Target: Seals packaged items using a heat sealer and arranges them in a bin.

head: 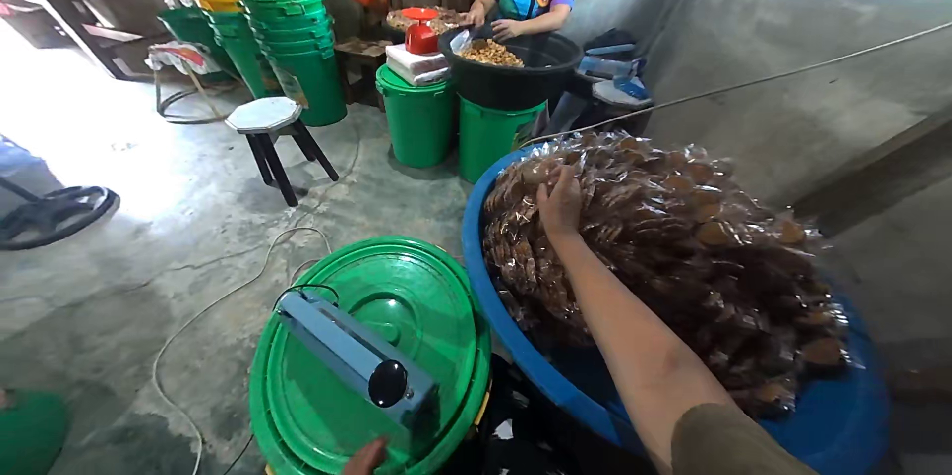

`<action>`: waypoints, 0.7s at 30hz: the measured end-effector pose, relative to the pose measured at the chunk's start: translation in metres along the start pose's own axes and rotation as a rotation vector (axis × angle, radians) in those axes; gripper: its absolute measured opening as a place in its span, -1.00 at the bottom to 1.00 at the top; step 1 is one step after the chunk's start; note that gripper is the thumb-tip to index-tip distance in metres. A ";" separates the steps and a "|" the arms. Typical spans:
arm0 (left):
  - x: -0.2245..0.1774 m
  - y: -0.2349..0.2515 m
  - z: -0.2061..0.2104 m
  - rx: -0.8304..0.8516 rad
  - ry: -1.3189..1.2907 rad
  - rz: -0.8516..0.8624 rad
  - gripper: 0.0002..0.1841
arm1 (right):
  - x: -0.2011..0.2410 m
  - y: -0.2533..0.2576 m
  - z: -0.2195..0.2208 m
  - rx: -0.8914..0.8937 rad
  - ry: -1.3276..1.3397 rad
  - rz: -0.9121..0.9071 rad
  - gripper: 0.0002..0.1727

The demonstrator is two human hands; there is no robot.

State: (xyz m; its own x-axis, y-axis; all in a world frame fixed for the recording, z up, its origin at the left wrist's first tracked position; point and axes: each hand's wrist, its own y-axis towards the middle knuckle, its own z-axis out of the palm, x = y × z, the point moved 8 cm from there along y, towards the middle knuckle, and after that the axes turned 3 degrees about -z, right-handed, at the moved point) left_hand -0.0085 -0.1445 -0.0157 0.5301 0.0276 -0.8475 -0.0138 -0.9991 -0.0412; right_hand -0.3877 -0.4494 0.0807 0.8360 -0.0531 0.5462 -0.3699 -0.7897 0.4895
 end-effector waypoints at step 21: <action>0.055 0.053 0.009 -0.333 -0.396 -0.403 -0.44 | 0.147 -0.305 0.091 1.002 0.491 -0.199 -0.69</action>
State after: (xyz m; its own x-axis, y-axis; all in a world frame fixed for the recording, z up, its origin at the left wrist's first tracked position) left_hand 0.0127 -0.1958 -0.0694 0.0862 0.3487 -0.9333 0.4177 -0.8631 -0.2839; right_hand -0.1150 -0.2718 -0.0499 0.5126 0.1994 0.8352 0.4275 -0.9028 -0.0468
